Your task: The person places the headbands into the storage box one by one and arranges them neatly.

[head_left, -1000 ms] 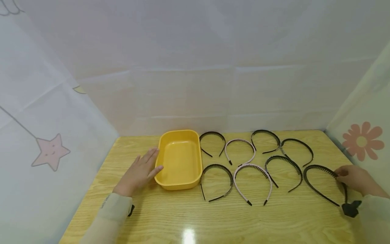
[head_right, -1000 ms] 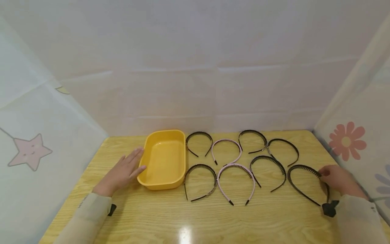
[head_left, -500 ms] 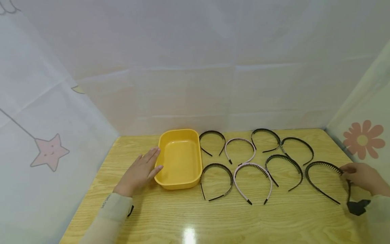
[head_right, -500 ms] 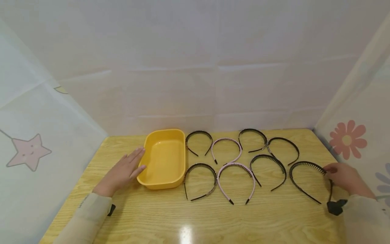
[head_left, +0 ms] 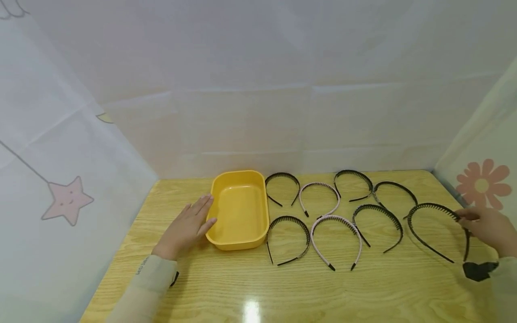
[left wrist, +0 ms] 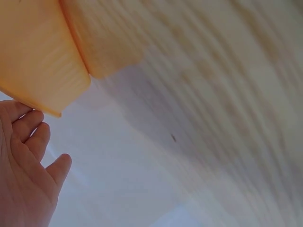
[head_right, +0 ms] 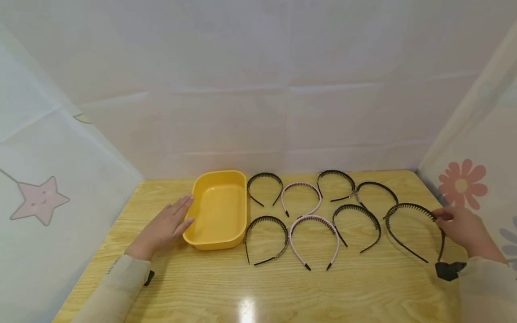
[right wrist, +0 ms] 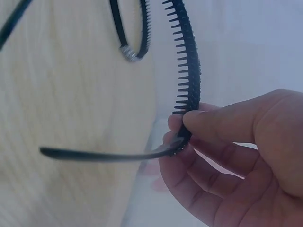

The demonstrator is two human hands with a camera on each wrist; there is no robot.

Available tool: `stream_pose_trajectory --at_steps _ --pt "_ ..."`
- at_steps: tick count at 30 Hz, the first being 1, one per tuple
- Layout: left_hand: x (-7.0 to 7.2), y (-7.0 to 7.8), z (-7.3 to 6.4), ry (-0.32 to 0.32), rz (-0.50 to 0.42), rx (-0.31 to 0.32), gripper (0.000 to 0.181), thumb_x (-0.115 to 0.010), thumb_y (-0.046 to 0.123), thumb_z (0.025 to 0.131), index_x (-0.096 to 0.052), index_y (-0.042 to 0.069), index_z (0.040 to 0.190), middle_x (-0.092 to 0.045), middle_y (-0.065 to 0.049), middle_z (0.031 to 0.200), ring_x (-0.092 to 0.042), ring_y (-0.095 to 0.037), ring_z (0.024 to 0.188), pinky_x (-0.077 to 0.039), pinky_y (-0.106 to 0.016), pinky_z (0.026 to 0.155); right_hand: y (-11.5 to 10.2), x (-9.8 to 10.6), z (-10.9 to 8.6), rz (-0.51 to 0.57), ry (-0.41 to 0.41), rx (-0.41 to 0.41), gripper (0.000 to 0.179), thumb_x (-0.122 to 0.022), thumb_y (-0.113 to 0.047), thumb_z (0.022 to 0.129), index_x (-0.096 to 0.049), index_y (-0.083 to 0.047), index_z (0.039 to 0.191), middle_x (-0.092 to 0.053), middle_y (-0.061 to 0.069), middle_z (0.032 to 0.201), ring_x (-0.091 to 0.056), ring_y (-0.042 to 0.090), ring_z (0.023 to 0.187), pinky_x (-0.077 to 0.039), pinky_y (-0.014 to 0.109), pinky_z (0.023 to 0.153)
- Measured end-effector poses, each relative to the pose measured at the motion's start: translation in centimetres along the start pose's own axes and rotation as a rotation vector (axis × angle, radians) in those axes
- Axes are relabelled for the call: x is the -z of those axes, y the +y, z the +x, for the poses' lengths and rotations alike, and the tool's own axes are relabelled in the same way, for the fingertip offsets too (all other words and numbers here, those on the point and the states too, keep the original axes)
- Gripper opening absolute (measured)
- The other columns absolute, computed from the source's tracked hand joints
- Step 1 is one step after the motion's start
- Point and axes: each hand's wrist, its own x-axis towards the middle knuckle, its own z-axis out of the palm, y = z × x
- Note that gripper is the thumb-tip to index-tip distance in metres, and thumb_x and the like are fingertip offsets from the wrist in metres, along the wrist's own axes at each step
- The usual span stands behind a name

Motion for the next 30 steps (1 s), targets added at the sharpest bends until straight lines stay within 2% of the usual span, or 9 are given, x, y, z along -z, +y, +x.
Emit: stream_pose_trajectory --at_steps 4,11,15,17,20,23,26,30 --pt "-0.1 0.0 -0.1 0.000 0.000 0.003 0.071 -0.041 0.047 0.109 -0.021 0.004 0.161 -0.020 -0.012 0.168 -0.019 -0.030 0.154 -0.016 -0.058 0.124 -1.0 0.2 0.2 0.021 0.024 0.016 0.028 -0.059 0.004 0.096 -0.056 0.025 0.113 -0.061 0.043 0.097 -0.062 0.052 0.076 -0.054 0.051 0.053" --pt "-0.2 -0.1 -0.2 0.013 0.006 0.003 0.070 -0.044 0.044 0.108 -0.023 0.003 0.161 -0.021 -0.013 0.167 -0.020 -0.030 0.154 -0.018 -0.059 0.123 -3.7 -0.2 1.0 0.116 0.033 0.054 0.034 -0.058 0.002 0.098 -0.052 0.026 0.121 -0.059 0.044 0.104 -0.065 0.051 0.080 -0.059 0.053 0.059" --pt "-0.3 -0.1 -0.2 0.013 0.004 0.003 0.070 -0.042 0.045 0.109 -0.023 0.003 0.161 -0.021 -0.013 0.167 -0.019 -0.030 0.154 -0.018 -0.059 0.123 -5.3 -0.2 1.7 0.150 0.002 0.057 0.037 -0.058 -0.003 0.100 -0.052 0.022 0.126 -0.060 0.043 0.109 -0.071 0.037 0.075 -0.061 0.049 0.061" --pt "-0.4 -0.1 -0.2 0.012 -0.001 0.005 0.070 -0.040 0.046 0.109 -0.023 0.003 0.161 -0.021 -0.013 0.167 -0.019 -0.030 0.154 -0.018 -0.059 0.123 -6.0 -0.2 1.9 0.174 -0.013 0.059 0.039 -0.058 -0.008 0.102 -0.053 0.019 0.129 -0.060 0.042 0.113 -0.072 0.025 0.072 -0.062 0.045 0.061" --pt "-0.3 0.0 -0.2 0.010 -0.007 0.006 0.071 -0.039 0.048 0.109 -0.022 0.003 0.161 -0.021 -0.013 0.168 -0.019 -0.030 0.154 -0.017 -0.059 0.124 -7.2 -0.4 2.0 0.216 -0.017 0.060 0.041 -0.059 -0.014 0.104 -0.055 0.016 0.132 -0.061 0.040 0.117 -0.070 0.010 0.070 -0.062 0.040 0.062" --pt "-0.3 0.0 -0.1 0.012 -0.007 0.002 0.071 -0.038 0.048 0.109 -0.022 0.003 0.161 -0.021 -0.012 0.168 -0.019 -0.030 0.154 -0.017 -0.058 0.124 -8.5 -0.9 2.1 0.288 -0.007 0.030 0.044 -0.059 -0.018 0.104 -0.055 0.013 0.134 -0.061 0.037 0.120 -0.068 0.002 0.071 -0.063 0.035 0.064" --pt "-0.3 0.0 0.0 0.016 0.002 -0.002 0.071 -0.036 0.050 0.109 -0.022 0.004 0.161 -0.020 -0.012 0.168 -0.019 -0.029 0.154 -0.018 -0.058 0.124 -9.8 -1.4 2.2 0.360 0.002 0.010 0.047 -0.058 -0.022 0.105 -0.054 0.011 0.137 -0.065 0.029 0.117 -0.069 -0.001 0.074 -0.062 0.029 0.064" --pt "-0.2 0.0 0.0 0.016 0.011 -0.001 0.072 -0.034 0.052 0.109 -0.022 0.004 0.161 -0.021 -0.011 0.168 -0.019 -0.028 0.154 -0.018 -0.057 0.124 -11.5 -2.0 2.5 0.509 -0.006 -0.001 0.052 -0.059 -0.024 0.104 -0.050 0.012 0.141 -0.067 -0.001 0.106 -0.069 -0.002 0.078 -0.062 0.026 0.069"
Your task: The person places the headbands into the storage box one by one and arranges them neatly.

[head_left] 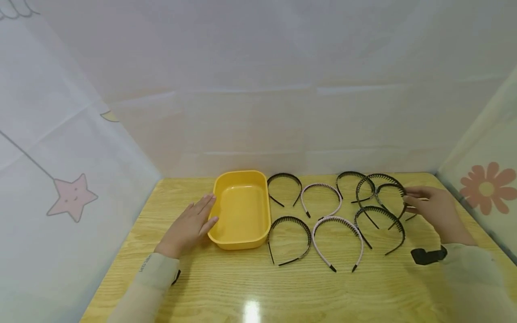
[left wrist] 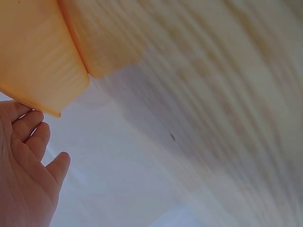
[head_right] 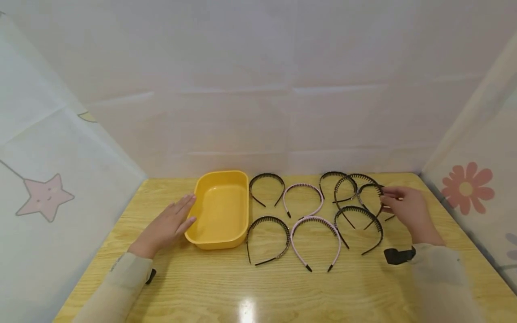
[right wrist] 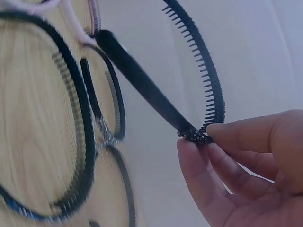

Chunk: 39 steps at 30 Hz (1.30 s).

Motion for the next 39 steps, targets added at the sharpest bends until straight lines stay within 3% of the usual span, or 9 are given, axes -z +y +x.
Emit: stream_pose_trajectory --at_steps 2,6,18,25,34,39 --pt "0.0 0.0 0.1 -0.001 -0.001 -0.002 0.072 -0.034 0.051 0.109 -0.022 0.004 0.161 -0.021 -0.011 0.168 -0.019 -0.029 0.154 -0.018 -0.056 0.124 -0.5 -0.6 0.1 0.101 -0.013 -0.011 0.054 -0.060 -0.021 0.104 -0.046 0.013 0.143 -0.062 -0.015 0.103 -0.068 -0.003 0.082 -0.063 0.025 0.073" --pt "-0.1 -0.1 0.1 0.000 -0.006 -0.003 0.072 -0.035 0.051 0.109 -0.022 0.004 0.161 -0.021 -0.012 0.168 -0.019 -0.029 0.154 -0.017 -0.056 0.124 -1.4 -1.6 0.1 0.230 -0.039 -0.016 0.056 -0.061 -0.019 0.103 -0.043 0.013 0.145 -0.063 -0.022 0.102 -0.068 -0.002 0.088 -0.062 0.026 0.078" --pt "-0.2 -0.1 0.1 0.004 0.006 -0.009 0.072 -0.034 0.051 0.109 -0.022 0.004 0.161 -0.020 -0.011 0.168 -0.019 -0.028 0.154 -0.018 -0.057 0.124 -3.6 -4.9 0.4 0.359 -0.092 -0.053 0.057 -0.063 -0.020 0.102 -0.043 0.009 0.147 -0.064 -0.010 0.109 -0.068 0.000 0.095 -0.060 0.030 0.088" --pt "-0.2 -0.2 0.0 0.010 0.026 -0.010 0.072 -0.033 0.052 0.109 -0.022 0.004 0.161 -0.021 -0.011 0.168 -0.020 -0.028 0.154 -0.019 -0.057 0.124 -4.8 -6.7 1.0 0.518 -0.193 -0.033 0.064 -0.066 -0.020 0.100 -0.039 0.010 0.150 -0.060 -0.002 0.120 -0.067 0.007 0.104 -0.057 0.036 0.096" --pt "0.0 -0.1 -0.1 0.003 0.016 -0.003 0.071 -0.034 0.051 0.109 -0.022 0.004 0.162 -0.021 -0.011 0.168 -0.019 -0.028 0.154 -0.018 -0.057 0.124 -7.4 -9.8 1.9 0.582 -0.221 -0.053 0.059 -0.067 -0.016 0.100 -0.043 0.008 0.148 -0.057 0.005 0.122 -0.067 0.010 0.101 -0.059 0.032 0.092" --pt "0.2 0.0 0.0 -0.001 0.011 -0.003 0.071 -0.033 0.051 0.109 -0.022 0.004 0.162 -0.020 -0.011 0.168 -0.019 -0.028 0.154 -0.018 -0.057 0.124 -8.7 -11.2 1.8 0.610 -0.246 -0.049 0.058 -0.069 -0.016 0.099 -0.046 0.007 0.147 -0.061 0.007 0.122 -0.068 0.010 0.101 -0.058 0.035 0.094"
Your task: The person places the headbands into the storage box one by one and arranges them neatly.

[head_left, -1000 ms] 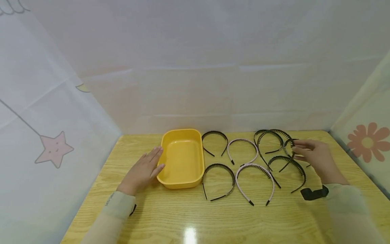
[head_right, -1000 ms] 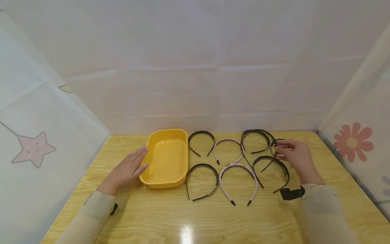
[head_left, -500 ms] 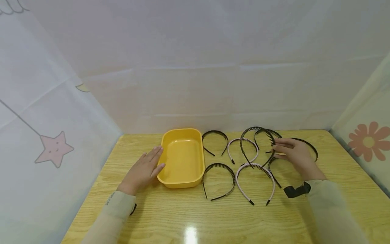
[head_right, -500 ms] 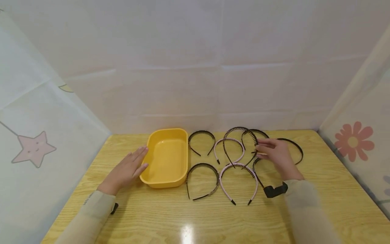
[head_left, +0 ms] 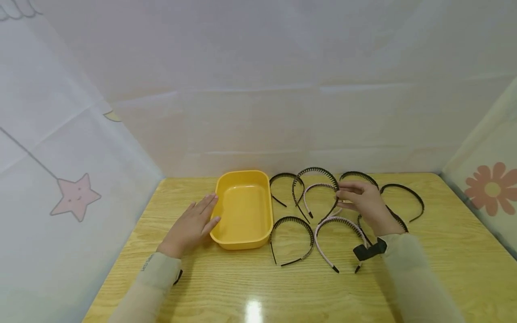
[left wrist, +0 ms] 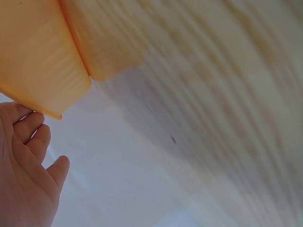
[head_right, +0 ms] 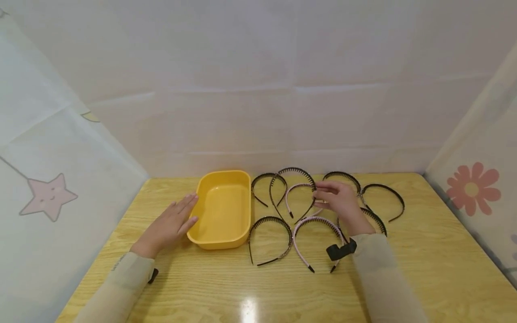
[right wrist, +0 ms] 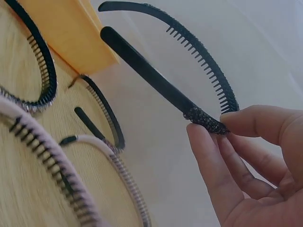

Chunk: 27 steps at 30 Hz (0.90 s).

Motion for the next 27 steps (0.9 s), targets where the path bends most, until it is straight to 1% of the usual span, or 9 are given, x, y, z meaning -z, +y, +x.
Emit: stream_pose_trajectory --at_steps 5,8,12,15,21,23,27 --pt "0.0 0.2 0.2 0.004 -0.002 -0.006 0.071 -0.034 0.050 0.109 -0.023 0.004 0.161 -0.021 -0.011 0.168 -0.019 -0.028 0.154 -0.019 -0.058 0.124 -0.4 -1.4 0.2 0.011 -0.013 -0.009 0.057 -0.071 -0.019 0.098 -0.049 0.003 0.146 -0.060 0.012 0.130 -0.067 0.013 0.107 -0.057 0.035 0.096" --pt "0.0 0.3 0.3 0.008 -0.004 -0.008 0.071 -0.034 0.050 0.109 -0.024 0.003 0.161 -0.022 -0.012 0.167 -0.019 -0.029 0.154 -0.019 -0.058 0.123 -0.8 -2.3 0.4 0.033 -0.016 0.002 0.056 -0.071 -0.019 0.098 -0.050 0.004 0.145 -0.058 0.017 0.134 -0.067 0.016 0.110 -0.058 0.035 0.095" --pt "0.0 0.3 0.3 0.004 -0.003 -0.004 0.071 -0.035 0.051 0.109 -0.024 0.003 0.161 -0.022 -0.012 0.167 -0.019 -0.028 0.154 -0.018 -0.057 0.124 -1.3 -3.7 0.6 0.080 -0.032 0.011 0.056 -0.070 -0.017 0.098 -0.049 0.006 0.144 -0.056 0.018 0.135 -0.066 0.019 0.111 -0.058 0.036 0.095" --pt "0.1 0.3 0.3 -0.002 0.000 -0.003 0.071 -0.035 0.050 0.109 -0.023 0.004 0.161 -0.021 -0.011 0.168 -0.019 -0.028 0.154 -0.017 -0.057 0.124 -1.5 -4.9 0.8 0.113 -0.046 0.008 0.055 -0.071 -0.016 0.097 -0.050 0.005 0.143 -0.057 0.017 0.134 -0.066 0.020 0.111 -0.057 0.038 0.096" --pt "0.1 0.3 0.3 0.004 0.000 -0.010 0.071 -0.036 0.050 0.109 -0.023 0.003 0.161 -0.022 -0.012 0.167 -0.020 -0.029 0.154 -0.018 -0.057 0.124 -1.9 -7.5 1.1 0.153 -0.059 0.026 0.050 -0.070 -0.012 0.097 -0.053 0.005 0.142 -0.060 0.019 0.129 -0.065 0.027 0.113 -0.058 0.041 0.096" --pt "0.0 0.2 0.3 0.010 0.001 -0.014 0.071 -0.036 0.050 0.109 -0.024 0.003 0.161 -0.023 -0.013 0.167 -0.020 -0.029 0.154 -0.018 -0.057 0.124 -2.0 -8.4 1.2 0.160 -0.053 0.031 0.049 -0.069 -0.010 0.097 -0.053 0.005 0.141 -0.061 0.020 0.128 -0.066 0.026 0.110 -0.057 0.042 0.096" --pt "0.0 0.0 0.0 0.016 0.001 -0.012 0.070 -0.036 0.049 0.109 -0.024 0.003 0.161 -0.024 -0.013 0.167 -0.021 -0.029 0.154 -0.017 -0.057 0.124 -2.0 -10.4 1.4 0.169 -0.030 0.018 0.045 -0.069 -0.008 0.097 -0.055 0.003 0.139 -0.062 0.016 0.122 -0.067 0.021 0.102 -0.058 0.042 0.095"
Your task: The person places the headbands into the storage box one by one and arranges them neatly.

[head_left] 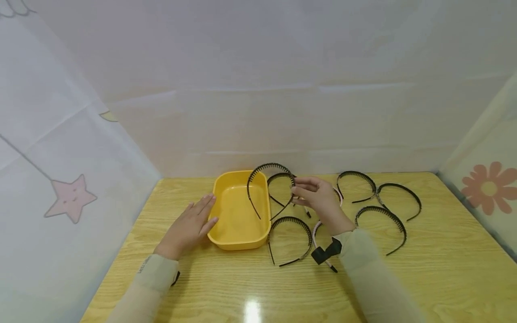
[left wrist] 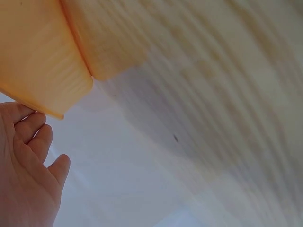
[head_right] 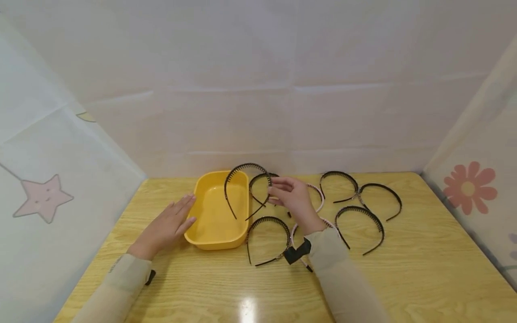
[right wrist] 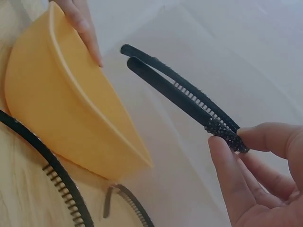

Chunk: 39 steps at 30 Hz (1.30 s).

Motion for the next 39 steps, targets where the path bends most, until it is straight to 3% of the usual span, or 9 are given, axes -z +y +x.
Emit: stream_pose_trajectory --at_steps 10,17,22,34,39 --pt "0.1 -0.1 -0.3 0.032 -0.009 -0.004 0.069 -0.038 0.047 0.109 -0.026 0.002 0.160 -0.025 -0.013 0.166 -0.022 -0.031 0.153 -0.016 -0.057 0.124 1.4 -4.1 1.3 0.010 0.043 0.024 0.038 -0.069 0.001 0.094 -0.060 0.005 0.131 -0.063 0.016 0.114 -0.068 0.016 0.092 -0.061 0.044 0.087" --pt "0.1 0.0 -0.4 0.028 -0.006 -0.010 0.068 -0.040 0.045 0.109 -0.027 0.001 0.160 -0.025 -0.015 0.166 -0.023 -0.032 0.153 -0.017 -0.058 0.124 2.6 -6.6 1.8 -0.039 0.055 0.027 0.038 -0.072 0.000 0.092 -0.062 0.004 0.129 -0.062 0.019 0.114 -0.069 0.025 0.095 -0.064 0.037 0.079" --pt "0.1 0.0 -0.4 -0.012 -0.008 0.010 0.069 -0.039 0.046 0.109 -0.023 0.003 0.161 -0.021 -0.013 0.168 -0.019 -0.029 0.154 -0.014 -0.056 0.125 3.2 -8.3 2.0 -0.110 0.057 0.039 0.038 -0.073 0.000 0.092 -0.063 0.004 0.129 -0.062 0.019 0.110 -0.069 0.023 0.088 -0.064 0.040 0.079" --pt "0.1 -0.1 -0.1 -0.017 -0.023 0.015 0.068 -0.040 0.043 0.109 -0.022 0.004 0.162 -0.020 -0.011 0.168 -0.017 -0.028 0.155 -0.015 -0.056 0.125 3.9 -10.5 2.3 -0.265 0.024 0.120 0.036 -0.073 -0.003 0.093 -0.062 0.007 0.125 -0.063 0.018 0.102 -0.070 0.020 0.074 -0.064 0.047 0.077" --pt "-0.1 -0.1 0.0 -0.025 -0.026 0.018 0.068 -0.039 0.044 0.110 -0.021 0.005 0.162 -0.018 -0.011 0.168 -0.016 -0.028 0.155 -0.014 -0.056 0.125 4.2 -11.1 2.2 -0.350 0.018 0.146 0.036 -0.073 -0.005 0.093 -0.063 0.005 0.126 -0.065 0.017 0.104 -0.072 0.020 0.076 -0.064 0.048 0.076"
